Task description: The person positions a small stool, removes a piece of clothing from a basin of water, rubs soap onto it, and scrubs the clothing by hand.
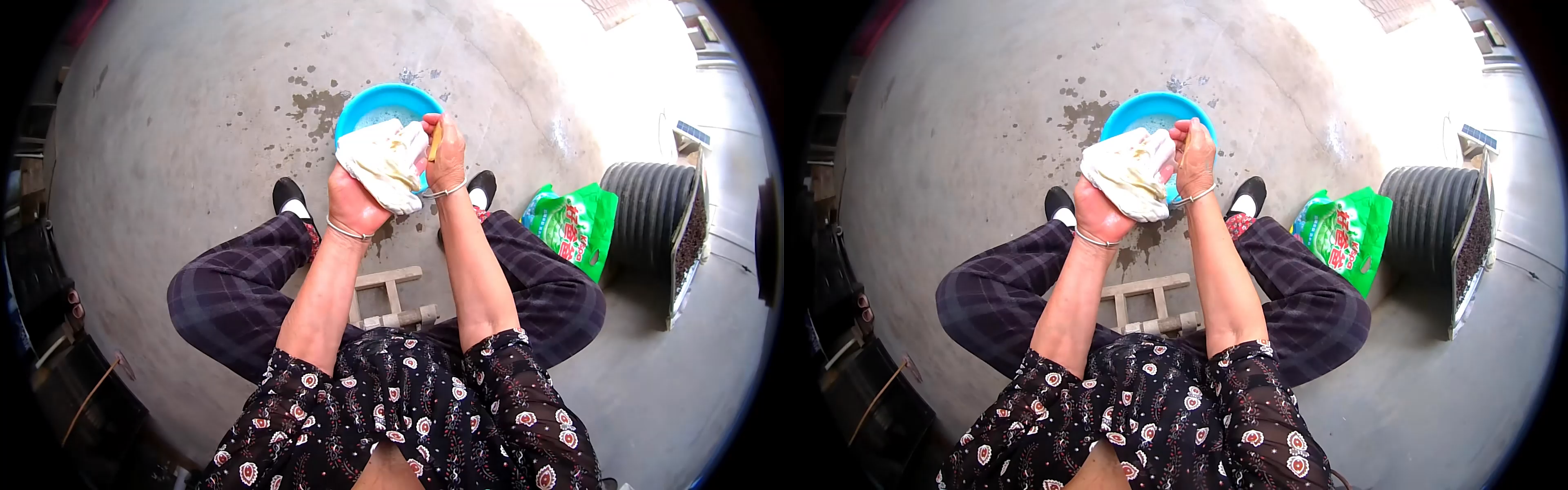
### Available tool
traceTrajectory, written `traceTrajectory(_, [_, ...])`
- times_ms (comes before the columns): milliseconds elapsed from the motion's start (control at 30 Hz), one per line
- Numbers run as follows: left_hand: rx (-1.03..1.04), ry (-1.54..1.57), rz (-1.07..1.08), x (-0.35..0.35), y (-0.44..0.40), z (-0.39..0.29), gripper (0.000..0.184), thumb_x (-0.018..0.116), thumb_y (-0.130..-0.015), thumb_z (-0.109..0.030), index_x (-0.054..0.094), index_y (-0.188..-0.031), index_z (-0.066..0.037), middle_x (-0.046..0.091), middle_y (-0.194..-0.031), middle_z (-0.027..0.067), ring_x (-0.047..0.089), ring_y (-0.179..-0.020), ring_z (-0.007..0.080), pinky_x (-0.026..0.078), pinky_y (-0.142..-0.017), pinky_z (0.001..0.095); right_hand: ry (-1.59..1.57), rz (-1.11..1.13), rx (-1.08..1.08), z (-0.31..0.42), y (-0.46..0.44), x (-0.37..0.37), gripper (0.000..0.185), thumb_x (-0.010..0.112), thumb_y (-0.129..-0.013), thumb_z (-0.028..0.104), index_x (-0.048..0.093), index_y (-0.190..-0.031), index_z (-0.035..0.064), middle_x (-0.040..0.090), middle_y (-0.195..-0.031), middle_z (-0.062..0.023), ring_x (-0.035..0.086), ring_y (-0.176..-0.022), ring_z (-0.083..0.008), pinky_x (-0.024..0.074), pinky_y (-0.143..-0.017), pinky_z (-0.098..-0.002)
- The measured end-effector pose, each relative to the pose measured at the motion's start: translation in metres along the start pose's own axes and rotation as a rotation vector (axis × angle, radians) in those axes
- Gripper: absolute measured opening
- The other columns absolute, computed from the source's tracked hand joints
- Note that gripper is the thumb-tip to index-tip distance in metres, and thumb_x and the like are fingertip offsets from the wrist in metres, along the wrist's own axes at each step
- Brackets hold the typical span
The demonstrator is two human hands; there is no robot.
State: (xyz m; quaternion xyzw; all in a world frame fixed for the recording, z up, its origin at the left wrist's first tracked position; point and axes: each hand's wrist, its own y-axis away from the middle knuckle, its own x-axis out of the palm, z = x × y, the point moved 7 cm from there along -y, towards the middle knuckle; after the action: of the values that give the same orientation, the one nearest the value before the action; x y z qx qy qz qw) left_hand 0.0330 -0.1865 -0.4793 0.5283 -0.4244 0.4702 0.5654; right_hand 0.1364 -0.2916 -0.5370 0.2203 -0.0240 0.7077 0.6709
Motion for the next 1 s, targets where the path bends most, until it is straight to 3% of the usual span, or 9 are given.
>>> traceTrajectory(67, [0.002,0.015,-0.007,0.000,-0.001,-0.003,0.053,0.033,-0.090,-0.034,0.036,-0.129,0.002,0.037,-0.135,0.0174,0.039,-0.122,0.0340,0.030,-0.101,0.0525,-0.288,-0.095,0.099,-0.002,0.006,-0.021,0.031,0.042,-0.093,0.029,0.054,-0.087,0.0013,0.054,-0.072,-0.0044,0.050,-0.057,-0.0119,0.0432,-0.051,-0.0273])
traceTrajectory(200, [0.025,-0.020,-0.009,-0.006,-0.004,0.000,0.050,0.032,-0.091,-0.032,0.037,-0.129,0.001,0.040,-0.133,0.0167,0.040,-0.121,0.0311,0.031,-0.102,0.0478,0.143,-0.189,-0.091,0.023,0.048,-0.009,0.028,0.042,-0.093,0.028,0.052,-0.090,0.0020,0.051,-0.069,-0.0020,0.044,-0.052,-0.0090,0.0409,-0.048,-0.0231])
traceTrajectory(233, [0.040,-0.065,-0.023,-0.011,-0.006,0.002,0.049,0.032,-0.092,-0.031,0.037,-0.129,0.001,0.041,-0.132,0.0159,0.041,-0.121,0.0297,0.031,-0.102,0.0455,0.366,-0.205,-0.159,0.036,0.068,0.016,0.023,0.044,-0.092,0.023,0.052,-0.091,0.0012,0.051,-0.073,-0.0058,0.049,-0.059,-0.0158,0.0442,-0.057,-0.0278])
traceTrajectory(300, [0.074,-0.158,-0.052,-0.020,-0.010,0.006,0.047,0.030,-0.093,-0.030,0.038,-0.128,0.001,0.043,-0.131,0.0142,0.043,-0.120,0.0271,0.032,-0.102,0.0408,0.921,-0.036,-0.787,0.058,0.088,0.059,0.018,0.046,-0.089,0.017,0.052,-0.093,0.0004,0.050,-0.081,-0.0115,0.051,-0.073,-0.0246,0.0444,-0.069,-0.0345])
traceTrajectory(467, [-0.037,-0.085,0.041,-0.008,-0.005,0.023,0.049,0.032,-0.093,-0.034,0.037,-0.129,0.000,0.042,-0.132,0.0128,0.041,-0.121,0.0256,0.030,-0.103,0.0381,0.837,-0.066,-0.580,0.064,0.041,0.047,0.016,0.054,-0.084,0.014,0.053,-0.093,0.0010,0.051,-0.086,-0.0158,0.051,-0.081,-0.0322,0.0404,-0.076,-0.0402])
traceTrajectory(567, [-0.009,-0.279,-0.195,-0.024,-0.007,0.012,0.049,0.032,-0.094,-0.035,0.037,-0.129,-0.002,0.043,-0.131,0.0109,0.041,-0.121,0.0250,0.031,-0.103,0.0383,0.996,0.240,-0.846,0.066,0.101,0.102,0.013,0.053,-0.084,0.010,0.056,-0.093,0.0007,0.054,-0.084,-0.0150,0.055,-0.077,-0.0293,0.0444,-0.070,-0.0357])
traceTrajectory(600, [-0.037,-0.104,0.087,-0.025,-0.005,0.011,0.046,0.031,-0.094,-0.033,0.037,-0.129,-0.004,0.043,-0.130,0.0094,0.042,-0.121,0.0242,0.032,-0.103,0.0378,1.051,0.293,-0.934,0.076,0.107,0.115,0.014,0.058,-0.076,0.008,0.055,-0.089,0.0035,0.053,-0.078,-0.0174,0.052,-0.075,-0.0362,0.0403,-0.070,-0.0430])
traceTrajectory(833, [-0.160,-0.095,0.032,-0.013,-0.004,0.036,0.045,0.030,-0.095,-0.028,0.036,-0.130,-0.002,0.044,-0.130,0.0101,0.044,-0.119,0.0233,0.033,-0.102,0.0371,0.972,-0.029,-0.490,0.065,0.014,0.035,0.016,0.062,-0.076,0.008,0.057,-0.089,0.0004,0.059,-0.081,-0.0145,0.058,-0.071,-0.0254,0.0471,-0.066,-0.0333])
traceTrajectory(1000, [-0.090,-0.171,-0.032,-0.056,-0.018,0.025,0.041,0.031,-0.095,-0.028,0.044,-0.123,-0.001,0.051,-0.120,0.0105,0.051,-0.109,0.0217,0.039,-0.096,0.0347,0.797,0.289,-0.213,0.039,0.067,0.038,0.016,0.064,-0.075,0.010,0.057,-0.087,0.0003,0.060,-0.076,-0.0104,0.057,-0.070,-0.0134,0.0463,-0.065,-0.0274])
